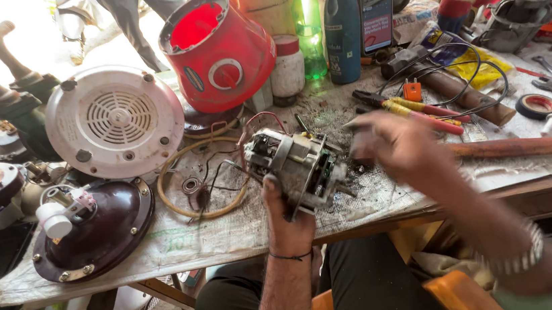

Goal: The person uses a screwdriver to adjust internal components of a small motor or fan assembly, then uses pliers to manipulate wires and parts. The person rotates the device to access different sides and continues adjusting components throughout the clip.

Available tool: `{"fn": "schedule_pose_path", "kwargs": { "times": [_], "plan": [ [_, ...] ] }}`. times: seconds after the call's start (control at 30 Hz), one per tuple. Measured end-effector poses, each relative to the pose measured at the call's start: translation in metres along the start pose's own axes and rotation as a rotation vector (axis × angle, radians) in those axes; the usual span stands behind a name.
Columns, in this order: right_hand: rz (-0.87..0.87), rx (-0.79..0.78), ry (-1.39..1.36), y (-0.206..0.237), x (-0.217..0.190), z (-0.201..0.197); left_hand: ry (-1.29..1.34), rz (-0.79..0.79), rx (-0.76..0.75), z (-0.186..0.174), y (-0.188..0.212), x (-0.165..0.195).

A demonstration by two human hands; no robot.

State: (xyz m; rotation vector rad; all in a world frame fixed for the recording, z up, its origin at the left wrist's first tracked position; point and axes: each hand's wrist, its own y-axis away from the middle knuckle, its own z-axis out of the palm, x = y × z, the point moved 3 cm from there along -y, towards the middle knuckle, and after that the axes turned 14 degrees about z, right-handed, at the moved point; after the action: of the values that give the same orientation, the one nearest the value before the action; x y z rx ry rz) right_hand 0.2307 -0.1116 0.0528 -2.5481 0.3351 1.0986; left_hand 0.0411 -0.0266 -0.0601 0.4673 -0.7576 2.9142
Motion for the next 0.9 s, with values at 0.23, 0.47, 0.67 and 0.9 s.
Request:
{"fn": "schedule_pose_path", "kwargs": {
  "times": [0.23,0.47,0.67,0.9],
  "plan": [
    [0.17,-0.058,0.917,-0.104,0.058,-0.059,-0.218,0.023,0.045,0.015,-0.006,0.001],
    [0.241,-0.345,0.863,-0.121,0.078,-0.062,-0.277,-0.064,0.096,0.022,-0.007,0.0],
    [0.267,-0.194,0.939,-0.124,0.069,-0.065,-0.287,-0.149,0.142,0.028,-0.008,0.001],
    [0.362,-0.029,0.171,-0.123,0.077,-0.08,-0.02,-0.183,-0.097,0.037,-0.02,0.004]
  ]
}}
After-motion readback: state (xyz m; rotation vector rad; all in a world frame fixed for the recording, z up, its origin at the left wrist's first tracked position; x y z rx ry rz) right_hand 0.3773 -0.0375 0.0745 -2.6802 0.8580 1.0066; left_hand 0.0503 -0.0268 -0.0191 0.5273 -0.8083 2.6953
